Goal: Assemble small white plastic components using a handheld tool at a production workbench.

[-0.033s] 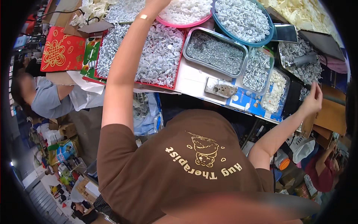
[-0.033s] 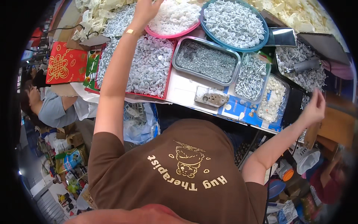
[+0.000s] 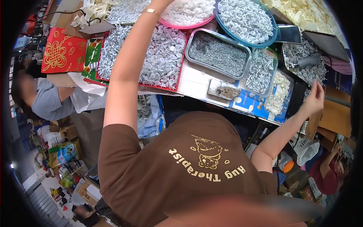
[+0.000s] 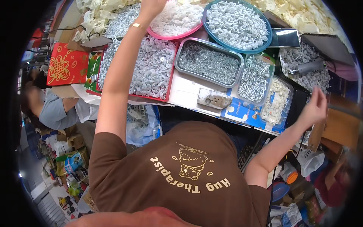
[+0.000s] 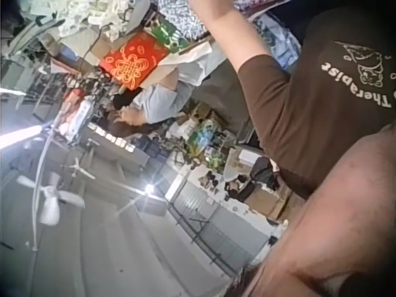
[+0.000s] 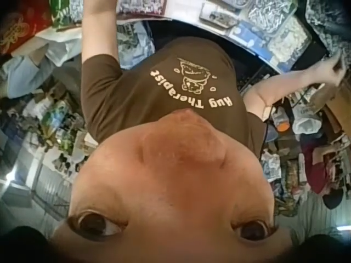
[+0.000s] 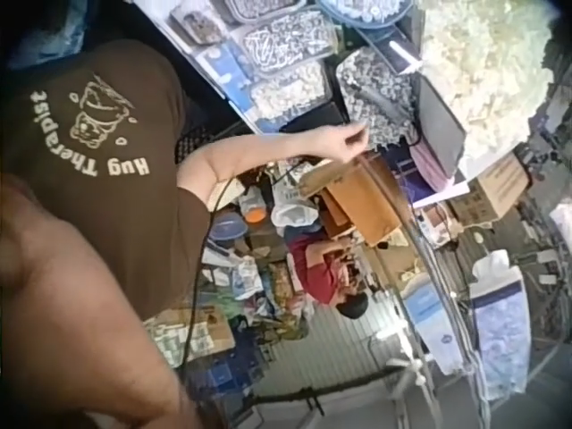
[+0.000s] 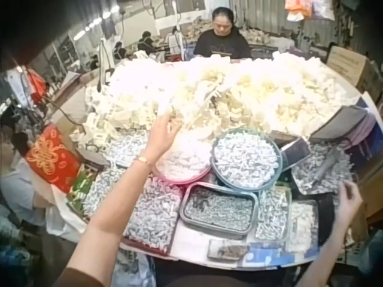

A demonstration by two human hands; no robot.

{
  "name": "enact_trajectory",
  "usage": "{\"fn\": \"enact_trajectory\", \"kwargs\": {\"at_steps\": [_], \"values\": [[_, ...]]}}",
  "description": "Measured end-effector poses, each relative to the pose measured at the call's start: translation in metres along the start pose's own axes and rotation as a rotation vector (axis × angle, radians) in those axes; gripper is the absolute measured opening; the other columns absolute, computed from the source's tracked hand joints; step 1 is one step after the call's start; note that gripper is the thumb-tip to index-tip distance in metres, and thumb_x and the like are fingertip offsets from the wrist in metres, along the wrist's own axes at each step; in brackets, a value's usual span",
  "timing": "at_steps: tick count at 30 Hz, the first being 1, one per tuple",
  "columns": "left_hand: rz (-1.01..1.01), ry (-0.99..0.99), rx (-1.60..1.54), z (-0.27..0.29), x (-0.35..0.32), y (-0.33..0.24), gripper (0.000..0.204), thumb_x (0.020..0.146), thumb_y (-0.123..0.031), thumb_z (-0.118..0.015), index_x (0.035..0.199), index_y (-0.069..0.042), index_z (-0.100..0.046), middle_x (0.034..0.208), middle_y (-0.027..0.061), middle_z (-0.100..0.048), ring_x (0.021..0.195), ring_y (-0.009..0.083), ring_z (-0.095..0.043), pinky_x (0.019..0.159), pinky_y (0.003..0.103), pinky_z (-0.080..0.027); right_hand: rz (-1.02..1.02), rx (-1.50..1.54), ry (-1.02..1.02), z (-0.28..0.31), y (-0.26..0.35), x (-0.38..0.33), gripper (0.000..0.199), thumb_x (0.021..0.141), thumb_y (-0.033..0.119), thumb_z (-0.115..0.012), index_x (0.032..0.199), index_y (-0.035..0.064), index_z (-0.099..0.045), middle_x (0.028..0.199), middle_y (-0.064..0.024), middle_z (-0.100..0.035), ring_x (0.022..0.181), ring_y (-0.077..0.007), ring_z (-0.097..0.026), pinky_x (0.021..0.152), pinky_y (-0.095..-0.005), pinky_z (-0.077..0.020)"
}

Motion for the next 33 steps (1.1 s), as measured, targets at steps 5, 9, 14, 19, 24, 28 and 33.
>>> {"fn": "enact_trajectory", "kwargs": {"at_steps": [5, 9, 14, 19, 24, 28, 33], "values": [[0.272, 0.149, 0.050, -0.057, 0.035, 0.019, 0.024, 0.085, -0.019, -0.069, 0.093, 0.003, -0.066, 0.088, 0.0255, -0.068, 0.085, 0.0421, -0.066, 0.076, 0.049, -0.052, -0.032, 0.291, 0.228, -0.040, 0.058, -0.060, 0.026, 0.095, 0.003, -0.068, 0.121, -0.0008, -0.067, 0.114, -0.0087, -0.071, 0.090, -0.0091, -0.065, 0.078, -0.0230, -0.0513], [0.289, 0.048, -0.044, -0.014, 0.022, -0.035, 0.015, 0.083, -0.015, -0.072, 0.088, -0.002, -0.067, 0.111, 0.0229, -0.064, 0.108, 0.0404, -0.058, 0.092, 0.048, -0.043, -0.102, 0.304, 0.306, -0.034, 0.071, -0.074, 0.024, 0.099, 0.001, -0.061, 0.122, -0.0021, -0.066, 0.107, -0.0059, -0.068, 0.087, -0.0076, -0.061, 0.078, -0.0219, -0.0488], [-0.137, -0.097, -0.278, 0.039, -0.041, -0.128, 0.013, 0.081, -0.010, -0.074, 0.091, -0.005, -0.067, 0.106, 0.0139, -0.066, 0.100, 0.0320, -0.060, 0.089, 0.046, -0.041, -0.132, 0.329, 0.455, -0.025, 0.080, -0.082, 0.025, 0.103, 0.004, -0.055, 0.123, -0.0056, -0.066, 0.100, -0.0077, -0.071, 0.084, -0.0082, -0.060, 0.078, -0.0229, -0.0489], [-0.287, 0.222, -0.365, 0.048, -0.152, -0.230, 0.032, 0.077, -0.022, -0.081, 0.089, -0.008, -0.056, 0.094, 0.0068, -0.062, 0.087, 0.0244, -0.062, 0.091, 0.043, -0.047, -0.183, 0.492, 0.593, -0.057, 0.090, -0.104, 0.025, 0.101, 0.001, -0.056, 0.121, -0.0047, -0.068, 0.097, -0.0073, -0.071, 0.082, -0.0084, -0.060, 0.076, -0.0229, -0.0489], [-0.177, 0.449, -0.373, 0.039, -0.194, -0.271, 0.035, 0.080, -0.031, -0.080, 0.096, -0.006, -0.061, 0.106, 0.0077, -0.064, 0.099, 0.0239, -0.063, 0.098, 0.042, -0.044, -0.237, 0.530, 0.740, -0.064, 0.116, -0.125, 0.025, 0.099, -0.002, -0.055, 0.120, -0.0048, -0.069, 0.096, -0.0086, -0.072, 0.085, -0.0107, -0.064, 0.079, -0.0244, -0.0514], [-0.115, 0.489, -0.401, 0.060, -0.192, -0.269, 0.042, 0.077, -0.033, -0.082, 0.106, -0.008, -0.063, 0.119, 0.0077, -0.064, 0.112, 0.0253, -0.059, 0.102, 0.043, -0.036, -0.258, 0.529, 0.821, -0.049, 0.115, -0.137, 0.024, 0.099, -0.002, -0.055, 0.118, -0.0040, -0.070, 0.098, -0.0103, -0.072, 0.088, -0.0126, -0.066, 0.081, -0.0257, -0.0533], [-0.005, 0.532, -0.372, 0.070, -0.203, -0.227, 0.029, 0.077, -0.027, -0.083, 0.104, -0.019, -0.076, 0.121, 0.0036, -0.067, 0.109, 0.0217, -0.061, 0.098, 0.041, -0.032, -0.178, 0.481, 0.900, -0.045, 0.108, -0.159, 0.022, 0.098, -0.004, -0.056, 0.115, -0.0046, -0.071, 0.101, -0.0107, -0.073, 0.090, -0.0138, -0.068, 0.082, -0.0263, -0.0542]]}}
Point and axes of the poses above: each hand's wrist, its own x-axis towards the middle knuckle, its own z-axis out of the back of the hand, y = z × x, the point moved 2 cm from there along x, towards the middle knuckle
